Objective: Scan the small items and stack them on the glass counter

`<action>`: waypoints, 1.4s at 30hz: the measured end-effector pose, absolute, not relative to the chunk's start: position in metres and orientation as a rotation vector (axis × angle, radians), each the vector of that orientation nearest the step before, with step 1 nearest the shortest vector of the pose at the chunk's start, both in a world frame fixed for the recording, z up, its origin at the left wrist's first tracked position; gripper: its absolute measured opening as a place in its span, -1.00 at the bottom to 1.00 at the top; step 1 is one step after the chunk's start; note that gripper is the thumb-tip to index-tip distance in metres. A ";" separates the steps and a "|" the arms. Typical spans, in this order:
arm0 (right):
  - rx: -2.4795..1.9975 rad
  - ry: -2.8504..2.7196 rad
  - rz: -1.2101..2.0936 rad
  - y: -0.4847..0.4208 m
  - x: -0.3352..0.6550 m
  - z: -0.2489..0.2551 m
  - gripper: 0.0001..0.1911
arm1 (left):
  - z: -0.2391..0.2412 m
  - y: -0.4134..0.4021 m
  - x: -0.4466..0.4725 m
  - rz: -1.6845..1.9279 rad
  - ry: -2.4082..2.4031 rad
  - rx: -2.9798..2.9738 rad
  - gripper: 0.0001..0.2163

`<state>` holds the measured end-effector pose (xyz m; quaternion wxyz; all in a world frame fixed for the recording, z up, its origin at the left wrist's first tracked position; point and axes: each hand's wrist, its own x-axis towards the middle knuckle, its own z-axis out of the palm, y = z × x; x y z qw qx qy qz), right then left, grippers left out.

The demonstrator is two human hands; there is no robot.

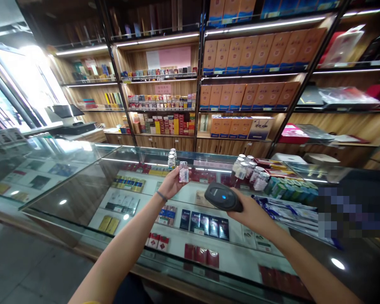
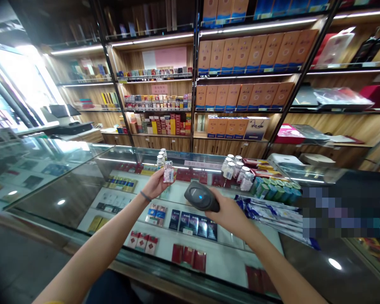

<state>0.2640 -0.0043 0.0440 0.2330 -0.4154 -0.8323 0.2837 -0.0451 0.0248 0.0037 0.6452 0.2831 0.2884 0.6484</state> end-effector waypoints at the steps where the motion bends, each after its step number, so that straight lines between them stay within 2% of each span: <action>1: -1.141 -2.300 0.783 -0.005 0.264 0.044 -0.37 | 0.004 0.025 -0.045 1.475 0.658 0.641 -0.76; 13: -1.092 -2.277 0.740 -0.003 0.266 0.043 -0.36 | -0.004 0.037 -0.045 1.488 0.684 0.579 -0.79; 20: -1.105 -2.203 0.745 0.000 0.268 0.041 -0.41 | -0.001 0.027 -0.046 1.514 0.637 0.811 -0.73; 28: -1.066 -2.133 0.742 0.009 0.272 0.036 -0.43 | -0.014 0.038 -0.042 1.624 1.087 1.157 -0.44; 42: -1.066 -2.061 0.755 0.016 0.277 0.027 -0.41 | -0.018 0.062 -0.136 1.931 1.663 1.079 -0.51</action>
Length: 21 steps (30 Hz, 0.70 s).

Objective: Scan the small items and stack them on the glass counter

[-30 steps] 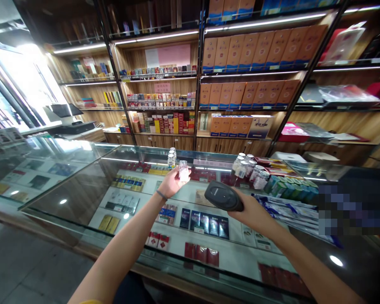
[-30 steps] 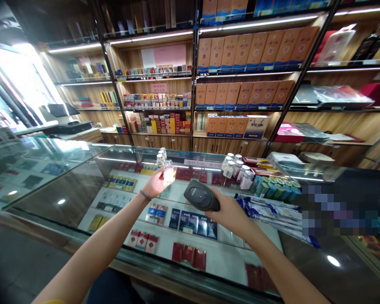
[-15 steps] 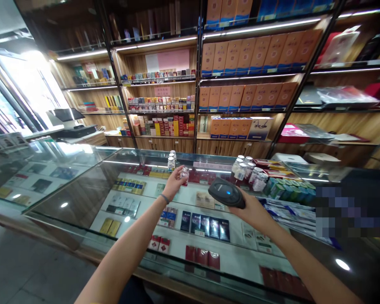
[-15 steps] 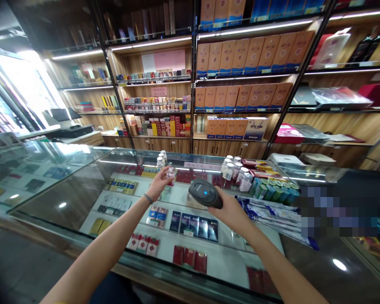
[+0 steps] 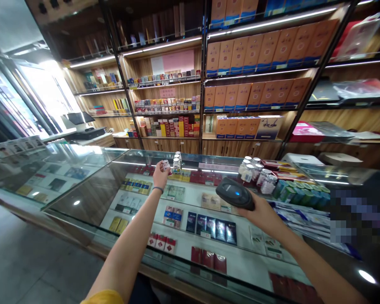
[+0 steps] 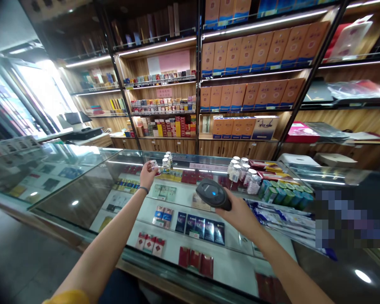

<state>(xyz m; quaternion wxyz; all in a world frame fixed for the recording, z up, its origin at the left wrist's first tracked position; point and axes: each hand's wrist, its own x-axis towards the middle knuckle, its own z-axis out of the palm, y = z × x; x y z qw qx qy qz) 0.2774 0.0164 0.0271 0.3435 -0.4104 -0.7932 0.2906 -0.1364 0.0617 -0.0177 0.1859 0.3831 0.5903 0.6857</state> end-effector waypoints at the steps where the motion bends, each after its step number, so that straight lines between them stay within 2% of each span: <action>1: -1.075 -2.053 0.751 0.017 0.278 0.026 -0.41 | -0.017 0.066 -0.144 1.911 1.691 1.119 -0.52; 7: -1.098 -2.004 0.735 0.019 0.281 0.025 -0.41 | -0.026 0.093 -0.181 1.714 1.734 1.358 -0.57; 21: -1.158 -1.999 0.816 0.022 0.295 0.010 -0.32 | -0.037 0.170 -0.194 1.653 1.662 1.258 -0.46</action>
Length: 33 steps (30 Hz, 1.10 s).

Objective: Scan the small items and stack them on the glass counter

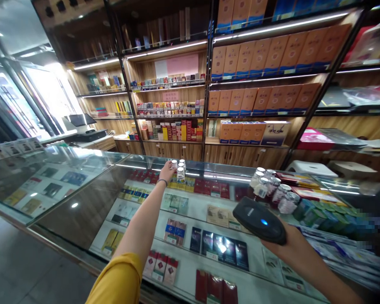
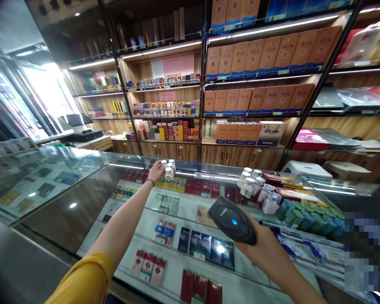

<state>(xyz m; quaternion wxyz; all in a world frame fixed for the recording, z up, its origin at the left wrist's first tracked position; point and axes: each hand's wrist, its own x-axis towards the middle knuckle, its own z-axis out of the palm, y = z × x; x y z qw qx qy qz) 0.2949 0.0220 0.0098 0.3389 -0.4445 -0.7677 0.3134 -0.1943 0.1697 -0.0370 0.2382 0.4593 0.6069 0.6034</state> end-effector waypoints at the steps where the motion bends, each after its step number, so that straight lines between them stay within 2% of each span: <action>1: -1.154 -2.005 0.817 0.023 0.296 0.010 -0.32 | -0.039 0.174 -0.195 1.652 1.656 1.256 -0.45; 6: -1.146 -2.013 0.775 0.023 0.298 0.016 -0.37 | -0.045 0.182 -0.197 1.641 1.667 1.274 -0.44; 13: -1.153 -1.947 0.747 0.021 0.290 0.025 -0.51 | -0.039 0.158 -0.194 1.659 1.683 1.296 -0.30; 15: -1.166 -1.897 0.717 0.024 0.291 0.027 -0.53 | -0.032 0.145 -0.190 1.711 1.759 1.302 -0.36; 20: -1.240 -1.803 0.693 0.031 0.305 0.048 -0.67 | -0.001 0.105 -0.159 2.019 1.936 1.397 -0.72; 24: -1.264 -1.716 0.696 0.032 0.331 0.074 -0.78 | 0.026 0.083 -0.105 2.193 1.858 1.427 -0.73; 28: -1.331 -1.622 0.649 0.032 0.364 0.093 -0.74 | 0.038 0.085 -0.025 2.009 1.515 1.605 -0.73; 33: -1.406 -1.596 0.619 0.032 0.395 0.100 -0.79 | 0.019 0.103 0.087 1.643 1.183 1.751 -0.68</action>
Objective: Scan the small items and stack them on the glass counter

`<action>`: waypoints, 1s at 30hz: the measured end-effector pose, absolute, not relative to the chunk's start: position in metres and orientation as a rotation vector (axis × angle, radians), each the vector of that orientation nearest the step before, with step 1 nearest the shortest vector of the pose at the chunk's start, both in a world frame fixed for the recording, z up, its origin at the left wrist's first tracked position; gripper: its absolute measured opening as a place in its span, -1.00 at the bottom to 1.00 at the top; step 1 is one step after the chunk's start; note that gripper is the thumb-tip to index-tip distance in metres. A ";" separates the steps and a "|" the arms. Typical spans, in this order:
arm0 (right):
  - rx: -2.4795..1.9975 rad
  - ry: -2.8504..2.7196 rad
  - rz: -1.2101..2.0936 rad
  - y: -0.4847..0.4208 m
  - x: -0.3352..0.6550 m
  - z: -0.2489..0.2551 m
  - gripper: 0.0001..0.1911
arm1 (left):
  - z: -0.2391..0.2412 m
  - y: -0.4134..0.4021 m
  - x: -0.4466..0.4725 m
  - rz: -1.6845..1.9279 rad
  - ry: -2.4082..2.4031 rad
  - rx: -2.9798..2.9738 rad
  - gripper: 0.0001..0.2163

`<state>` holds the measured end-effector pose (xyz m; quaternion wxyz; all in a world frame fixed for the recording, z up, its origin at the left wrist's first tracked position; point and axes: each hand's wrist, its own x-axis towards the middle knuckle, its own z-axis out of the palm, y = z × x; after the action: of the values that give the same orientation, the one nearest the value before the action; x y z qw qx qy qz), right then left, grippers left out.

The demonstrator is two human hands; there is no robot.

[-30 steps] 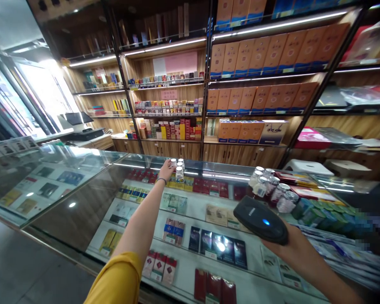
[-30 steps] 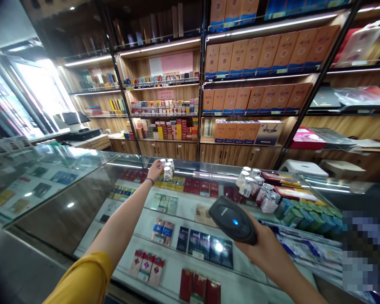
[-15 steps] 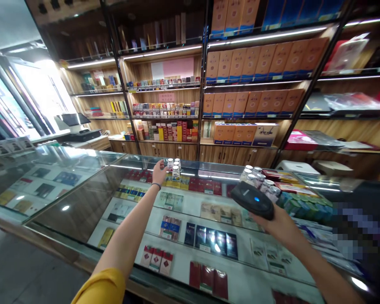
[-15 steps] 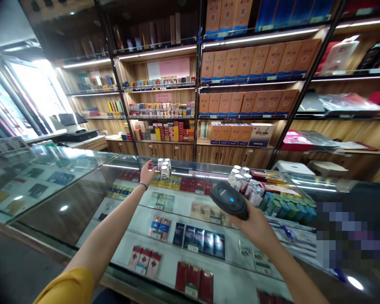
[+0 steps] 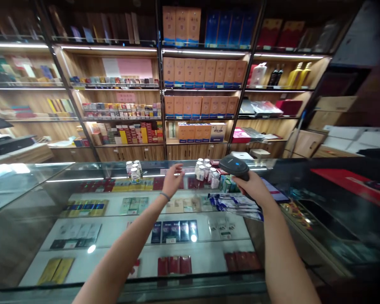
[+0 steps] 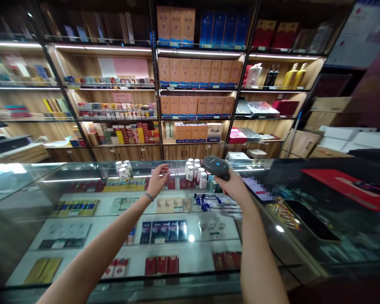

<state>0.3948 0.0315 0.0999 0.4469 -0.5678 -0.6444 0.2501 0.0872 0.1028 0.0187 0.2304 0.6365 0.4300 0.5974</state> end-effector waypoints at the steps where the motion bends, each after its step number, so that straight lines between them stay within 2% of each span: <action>1: -1.405 -1.588 0.628 0.031 0.398 0.100 -0.79 | 0.012 0.106 0.108 1.568 1.125 1.775 -0.65; 9: -1.364 -1.563 0.665 0.034 0.404 0.096 -0.80 | -0.018 0.130 0.211 1.191 1.118 2.032 -0.38; 16: -1.397 -1.552 0.650 0.043 0.402 0.088 -0.83 | -0.015 0.129 0.222 1.238 1.190 2.085 -0.55; 23: -1.380 -1.588 0.654 0.039 0.394 0.089 -0.81 | -0.003 0.114 0.199 1.339 1.169 1.788 -0.63; 30: -1.279 -1.513 0.760 0.033 0.359 0.091 -0.73 | 0.017 0.080 0.099 1.349 0.845 1.090 -0.46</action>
<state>0.3592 0.0330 0.0910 0.4880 -0.5263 -0.6222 0.3127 0.0986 0.0802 0.0171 0.5698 0.4644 0.3598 0.5747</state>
